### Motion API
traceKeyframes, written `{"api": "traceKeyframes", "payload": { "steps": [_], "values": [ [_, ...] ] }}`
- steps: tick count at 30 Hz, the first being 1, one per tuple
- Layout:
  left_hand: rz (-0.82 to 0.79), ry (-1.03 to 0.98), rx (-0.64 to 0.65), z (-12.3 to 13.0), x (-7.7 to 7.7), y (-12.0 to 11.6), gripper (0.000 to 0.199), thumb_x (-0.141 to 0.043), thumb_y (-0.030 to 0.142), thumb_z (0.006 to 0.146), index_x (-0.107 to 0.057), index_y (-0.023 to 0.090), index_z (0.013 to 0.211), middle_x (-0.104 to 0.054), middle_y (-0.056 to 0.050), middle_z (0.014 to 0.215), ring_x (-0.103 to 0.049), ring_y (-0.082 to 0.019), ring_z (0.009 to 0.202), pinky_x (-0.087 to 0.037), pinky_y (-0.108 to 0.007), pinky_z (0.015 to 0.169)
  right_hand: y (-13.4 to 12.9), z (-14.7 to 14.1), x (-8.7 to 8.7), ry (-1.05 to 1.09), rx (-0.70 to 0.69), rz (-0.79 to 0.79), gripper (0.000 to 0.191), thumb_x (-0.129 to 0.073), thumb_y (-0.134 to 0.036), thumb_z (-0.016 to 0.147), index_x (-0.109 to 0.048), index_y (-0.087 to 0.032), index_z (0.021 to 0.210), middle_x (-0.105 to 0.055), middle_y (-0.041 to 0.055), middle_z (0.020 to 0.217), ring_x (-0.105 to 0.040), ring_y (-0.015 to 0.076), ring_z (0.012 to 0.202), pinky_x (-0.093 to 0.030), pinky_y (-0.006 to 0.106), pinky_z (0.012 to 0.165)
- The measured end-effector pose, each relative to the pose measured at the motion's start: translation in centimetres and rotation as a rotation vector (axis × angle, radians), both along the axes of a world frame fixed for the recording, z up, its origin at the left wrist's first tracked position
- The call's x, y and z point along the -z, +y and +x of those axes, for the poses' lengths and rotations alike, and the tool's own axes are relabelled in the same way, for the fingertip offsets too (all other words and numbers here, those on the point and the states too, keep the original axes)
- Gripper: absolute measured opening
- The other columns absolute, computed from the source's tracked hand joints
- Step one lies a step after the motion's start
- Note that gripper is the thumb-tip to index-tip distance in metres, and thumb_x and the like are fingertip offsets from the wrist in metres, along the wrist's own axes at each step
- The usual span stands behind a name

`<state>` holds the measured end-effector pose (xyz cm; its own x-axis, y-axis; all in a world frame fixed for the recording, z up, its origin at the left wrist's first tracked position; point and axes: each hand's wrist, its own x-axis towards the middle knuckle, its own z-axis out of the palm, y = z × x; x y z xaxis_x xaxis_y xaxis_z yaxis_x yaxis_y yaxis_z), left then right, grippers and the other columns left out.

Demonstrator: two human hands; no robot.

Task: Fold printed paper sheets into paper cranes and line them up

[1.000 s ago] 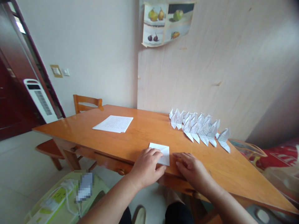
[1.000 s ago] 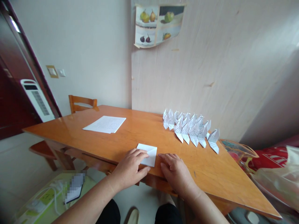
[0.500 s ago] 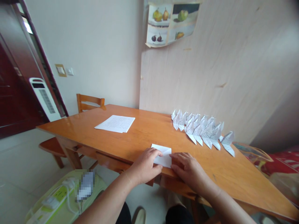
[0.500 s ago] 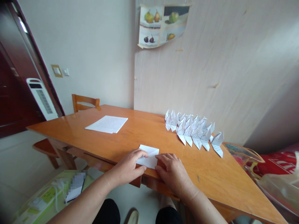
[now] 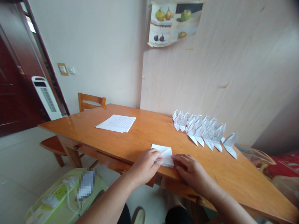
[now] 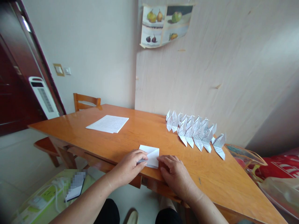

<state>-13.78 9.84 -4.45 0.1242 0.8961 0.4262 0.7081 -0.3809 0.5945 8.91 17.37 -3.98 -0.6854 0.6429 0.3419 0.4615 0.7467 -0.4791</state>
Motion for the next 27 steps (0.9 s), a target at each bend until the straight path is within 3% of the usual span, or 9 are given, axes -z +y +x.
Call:
{"api": "traceKeyframes", "payload": {
  "steps": [12,17,20,27],
  "values": [
    [-0.015,-0.037,-0.005,0.1,-0.1,-0.1,0.010,-0.056,0.021,0.093,-0.065,0.021,0.097,-0.068,-0.005,0.107,-0.062,-0.020,0.105,-0.047,-0.032,0.094,0.5,-1.0,0.0,0.015,-0.046,0.042,0.030,-0.056,-0.016,0.089,-0.074,-0.024,0.111,-0.069,0.0082,0.120,-0.060,0.0247,0.112,-0.048,0.042,0.098],
    [-0.008,-0.078,-0.116,-1.5,-0.6,-0.8,0.020,-0.050,0.016,0.092,-0.064,0.022,0.105,-0.068,-0.004,0.110,-0.061,-0.020,0.107,-0.047,-0.032,0.094,0.6,-1.2,0.1,-0.027,-0.060,0.084,0.028,-0.057,-0.018,0.089,-0.075,-0.025,0.109,-0.069,0.0083,0.121,-0.060,0.0257,0.111,-0.048,0.044,0.098],
    [0.003,-0.018,-0.186,-2.9,-0.8,-1.2,0.021,-0.051,0.013,0.089,-0.067,0.023,0.097,-0.069,-0.002,0.100,-0.061,-0.020,0.099,-0.047,-0.032,0.089,0.8,-1.2,0.0,-0.044,-0.069,0.101,0.029,-0.057,-0.018,0.089,-0.074,-0.026,0.111,-0.070,0.0083,0.120,-0.061,0.0261,0.111,-0.048,0.045,0.098],
    [0.009,0.162,-0.121,-3.6,-0.9,-1.6,0.023,-0.054,0.010,0.084,-0.073,0.024,0.084,-0.072,0.000,0.090,-0.057,-0.020,0.091,-0.042,-0.034,0.085,1.0,-1.4,-0.8,-0.088,-0.105,0.061,0.026,-0.057,-0.023,0.090,-0.074,-0.027,0.110,-0.071,0.0072,0.117,-0.062,0.0264,0.108,-0.049,0.043,0.095]
  ]
}}
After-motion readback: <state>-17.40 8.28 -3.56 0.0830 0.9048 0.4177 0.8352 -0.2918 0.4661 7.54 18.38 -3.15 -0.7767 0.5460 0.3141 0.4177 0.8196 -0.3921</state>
